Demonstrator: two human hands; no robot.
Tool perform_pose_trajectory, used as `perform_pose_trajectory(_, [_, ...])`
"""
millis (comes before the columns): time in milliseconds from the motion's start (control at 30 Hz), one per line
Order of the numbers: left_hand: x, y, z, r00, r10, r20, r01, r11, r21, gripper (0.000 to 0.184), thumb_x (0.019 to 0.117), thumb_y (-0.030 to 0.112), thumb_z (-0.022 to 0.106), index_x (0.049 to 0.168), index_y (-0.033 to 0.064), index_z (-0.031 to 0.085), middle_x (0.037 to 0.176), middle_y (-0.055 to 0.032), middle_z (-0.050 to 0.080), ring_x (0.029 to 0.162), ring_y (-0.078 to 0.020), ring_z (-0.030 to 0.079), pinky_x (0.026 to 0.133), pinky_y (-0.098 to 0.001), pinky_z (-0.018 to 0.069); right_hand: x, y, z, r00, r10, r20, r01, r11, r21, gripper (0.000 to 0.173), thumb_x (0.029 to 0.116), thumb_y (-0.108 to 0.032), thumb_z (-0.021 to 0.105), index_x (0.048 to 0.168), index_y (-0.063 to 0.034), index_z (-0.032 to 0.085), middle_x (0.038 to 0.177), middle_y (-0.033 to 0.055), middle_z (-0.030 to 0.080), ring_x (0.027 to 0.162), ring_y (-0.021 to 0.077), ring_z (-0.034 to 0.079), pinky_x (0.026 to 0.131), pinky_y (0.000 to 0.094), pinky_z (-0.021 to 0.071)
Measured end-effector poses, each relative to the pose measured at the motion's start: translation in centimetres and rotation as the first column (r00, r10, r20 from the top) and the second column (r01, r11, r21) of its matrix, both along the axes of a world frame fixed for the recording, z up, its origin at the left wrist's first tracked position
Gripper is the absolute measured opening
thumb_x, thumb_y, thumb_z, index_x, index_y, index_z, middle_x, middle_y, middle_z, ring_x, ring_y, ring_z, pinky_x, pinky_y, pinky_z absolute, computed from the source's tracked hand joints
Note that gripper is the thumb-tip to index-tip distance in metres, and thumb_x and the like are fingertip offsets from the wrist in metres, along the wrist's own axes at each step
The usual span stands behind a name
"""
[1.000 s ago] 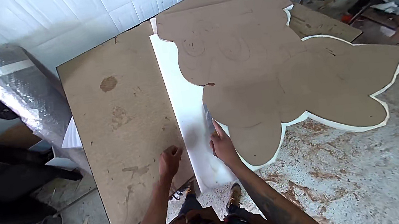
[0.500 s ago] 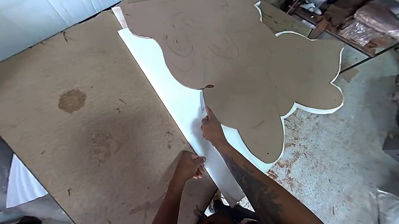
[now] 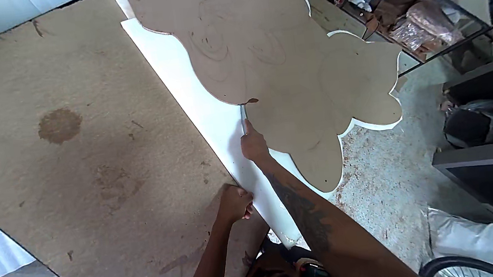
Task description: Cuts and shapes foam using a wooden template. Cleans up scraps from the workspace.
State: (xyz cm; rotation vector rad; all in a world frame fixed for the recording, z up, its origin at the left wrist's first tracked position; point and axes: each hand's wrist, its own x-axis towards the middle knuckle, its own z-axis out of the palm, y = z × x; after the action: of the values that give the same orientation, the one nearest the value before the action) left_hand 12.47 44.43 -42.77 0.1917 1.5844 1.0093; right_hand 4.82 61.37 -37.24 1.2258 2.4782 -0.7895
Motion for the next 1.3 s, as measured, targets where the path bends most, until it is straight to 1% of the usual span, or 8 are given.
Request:
perform_pose_trajectory(433, [1.8,0.3,1.1,0.99,0.081,-0.116,-0.087,0.995,-0.042,0.038,0.1047,0.036,0.06,0.092,0.0029,0.071,0.074,-0.0078,0.074,0.058,-0.0156,0.071,0.057,-0.0302,0.06,9.8,0.4,0.4,0.946,0.319,0.063,-0.318,0.948,-0.024,0.075,0.1016,-0.019,0.043,0.165,-0.0402,0.009,0.091,0.0162,0.071,0.081,0.036,0.071,0.068,0.0579,0.0573])
perform_pose_trajectory(700, [4.1,0.7,0.9,0.963,0.241,-0.122,-0.246,0.969,-0.033,0.036,0.1048,0.033,0.06,0.093,0.0004,0.07,0.074,-0.0094,0.072,0.059,-0.0169,0.069,0.057,-0.0305,0.059,15.9,6.1,2.3,0.802,0.586,0.118,-0.587,0.809,-0.025,0.074,0.102,-0.02,0.046,0.164,-0.0428,0.012,0.089,0.0154,0.071,0.08,0.036,0.071,0.069,0.0586,0.0575])
perform_pose_trajectory(833, [5.8,1.7,1.1,0.912,0.339,-0.233,-0.362,0.93,-0.063,0.036,0.1041,0.032,0.061,0.087,0.0016,0.07,0.069,-0.0084,0.071,0.055,-0.0165,0.068,0.054,-0.0306,0.0579,18.4,9.6,3.1,0.748,0.66,0.075,-0.659,0.751,-0.033,0.066,0.1049,-0.023,0.044,0.163,-0.0429,0.019,0.091,0.0152,0.071,0.08,0.0353,0.07,0.07,0.0586,0.0569])
perform_pose_trajectory(933, [7.9,2.8,1.4,0.793,0.336,-0.509,-0.493,0.844,-0.21,0.035,0.0987,0.048,0.063,0.088,0.0161,0.073,0.074,-0.0015,0.073,0.066,-0.0171,0.071,0.066,-0.0446,0.0601,19.6,11.7,4.4,0.756,0.655,-0.024,-0.655,0.756,-0.004,0.058,0.1073,-0.03,0.041,0.161,-0.0462,0.024,0.088,0.0127,0.07,0.077,0.0328,0.068,0.068,0.0565,0.0562])
perform_pose_trajectory(1000, [10.1,4.3,2.0,0.629,0.321,-0.708,-0.63,0.744,-0.222,0.03,0.0949,0.049,0.065,0.101,0.0212,0.074,0.089,-0.0021,0.074,0.085,-0.0233,0.072,0.077,-0.0578,0.0575,20.2,12.2,4.4,0.779,0.619,-0.103,-0.623,0.782,-0.014,0.058,0.1076,-0.033,0.041,0.162,-0.0456,0.022,0.085,0.0135,0.069,0.071,0.0326,0.067,0.063,0.0563,0.0554])
perform_pose_trajectory(1067, [11.5,6.3,1.5,0.423,0.283,-0.861,-0.67,0.737,-0.087,0.029,0.0945,0.042,0.067,0.114,0.022,0.073,0.109,-0.0001,0.072,0.101,-0.0209,0.069,0.087,-0.0529,0.0582,20.1,12.2,3.1,0.803,0.561,-0.201,-0.582,0.811,-0.058,0.06,0.1071,-0.031,0.042,0.163,-0.0419,0.022,0.088,0.0159,0.069,0.07,0.0341,0.067,0.061,0.0579,0.055])
perform_pose_trajectory(1167, [10.6,9.4,-0.1,0.182,0.229,-0.956,-0.586,0.806,0.081,0.025,0.0934,0.035,0.068,0.115,0.0246,0.074,0.126,0.002,0.067,0.121,-0.0185,0.06,0.102,-0.0463,0.0507,19.2,11.3,1.4,0.828,0.477,-0.295,-0.528,0.84,-0.125,0.06,0.1075,-0.029,0.041,0.164,-0.0391,0.022,0.093,0.0168,0.07,0.072,0.0357,0.067,0.059,0.0587,0.0543])
perform_pose_trajectory(1300, [5.4,12.3,-0.9,0.124,0.102,-0.987,-0.482,0.875,0.03,0.027,0.0985,0.035,0.06,0.122,0.0329,0.074,0.126,0.0052,0.066,0.118,-0.0167,0.059,0.098,-0.0443,0.0496,17.9,10.3,-0.4,0.862,0.408,-0.301,-0.475,0.856,-0.202,0.061,0.1066,-0.032,0.042,0.163,-0.0401,0.019,0.089,0.0169,0.069,0.066,0.0349,0.066,0.056,0.0571,0.0542])
